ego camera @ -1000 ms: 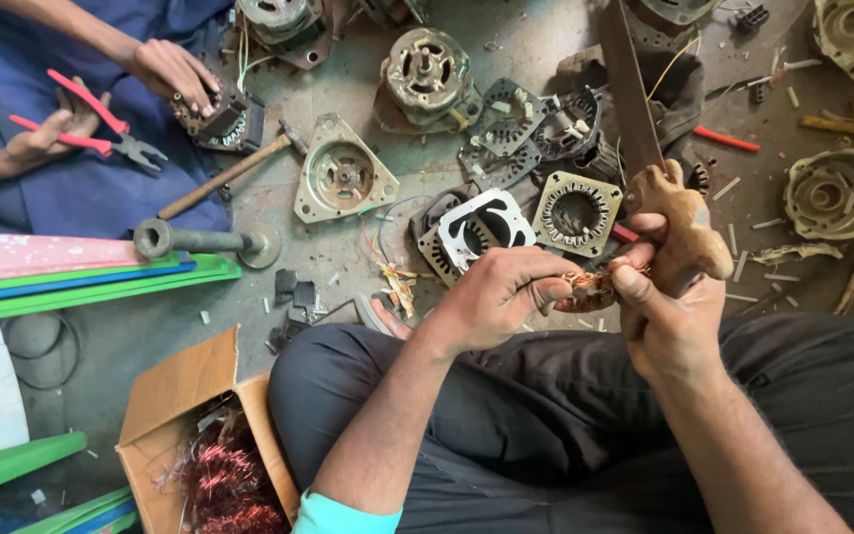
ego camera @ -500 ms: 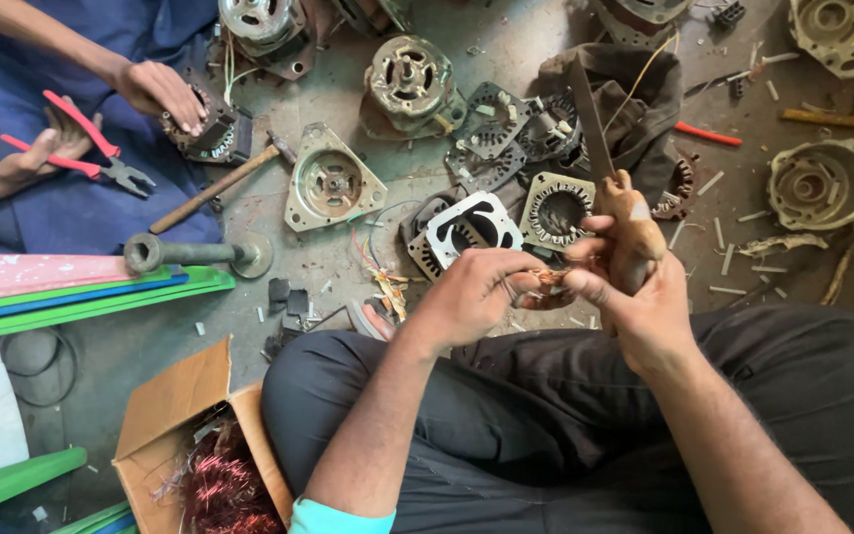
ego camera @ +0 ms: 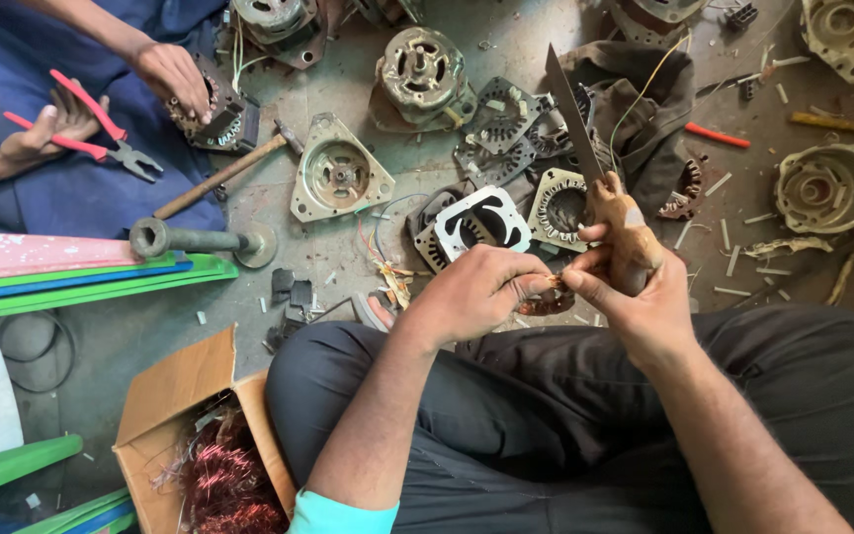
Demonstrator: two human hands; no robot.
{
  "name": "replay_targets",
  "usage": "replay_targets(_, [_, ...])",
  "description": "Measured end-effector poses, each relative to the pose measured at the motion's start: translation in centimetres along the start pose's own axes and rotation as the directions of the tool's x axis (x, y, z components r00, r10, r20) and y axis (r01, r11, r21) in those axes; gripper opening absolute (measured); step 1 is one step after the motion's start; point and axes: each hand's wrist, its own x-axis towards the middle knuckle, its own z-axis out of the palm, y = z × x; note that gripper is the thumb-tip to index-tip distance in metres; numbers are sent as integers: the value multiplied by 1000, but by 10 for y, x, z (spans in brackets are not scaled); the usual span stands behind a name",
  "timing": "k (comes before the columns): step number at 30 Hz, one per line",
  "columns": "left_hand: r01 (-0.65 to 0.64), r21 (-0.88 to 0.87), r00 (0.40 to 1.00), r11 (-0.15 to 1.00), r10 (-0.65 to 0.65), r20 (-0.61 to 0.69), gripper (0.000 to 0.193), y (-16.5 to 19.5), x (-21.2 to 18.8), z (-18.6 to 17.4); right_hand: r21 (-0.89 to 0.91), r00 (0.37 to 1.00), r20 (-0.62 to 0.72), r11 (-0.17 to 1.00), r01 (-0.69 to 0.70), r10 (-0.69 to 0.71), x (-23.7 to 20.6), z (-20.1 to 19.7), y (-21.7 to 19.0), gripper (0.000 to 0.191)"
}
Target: The person sits on the floor among scrap electric motor parts and uses a hacksaw to cut through motor stators, then pulls the cut copper windings out by hand and places them into a cardboard box. Another person nearby hammers and uses pliers on motor housings.
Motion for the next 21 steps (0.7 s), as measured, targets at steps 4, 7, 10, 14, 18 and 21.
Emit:
replay_targets(4, [-15, 3, 1000, 1000, 15, -14, 27, 0, 1, 1, 28, 999, -51, 999, 18, -16, 0, 1, 5, 43])
replay_targets(7, [30, -68, 999, 997, -29, 21, 26, -4, 2, 4, 111, 994, -112, 993, 27, -15, 1, -1, 9, 46])
replay_targets(10, [-32, -24, 999, 999, 32, -34, 26, -11, 4, 10, 187, 988, -145, 982, -16, 44, 2, -6, 12, 47])
replay_targets(14, [-111, -40, 991, 993, 108, -83, 24, -19, 7, 16, 317, 990, -129, 948, -18, 62, 2, -8, 12, 48])
replay_targets(18, [-63, 2, 993, 998, 63, -98, 25, -20, 9, 14, 185, 980, -186, 982, -42, 77, 4, -5, 4, 48])
replay_targets(21, [-96, 112, 974, 989, 116, -196, 24, -19, 8, 9, 105, 980, -191, 991, 85, -63, 5, -5, -3, 41])
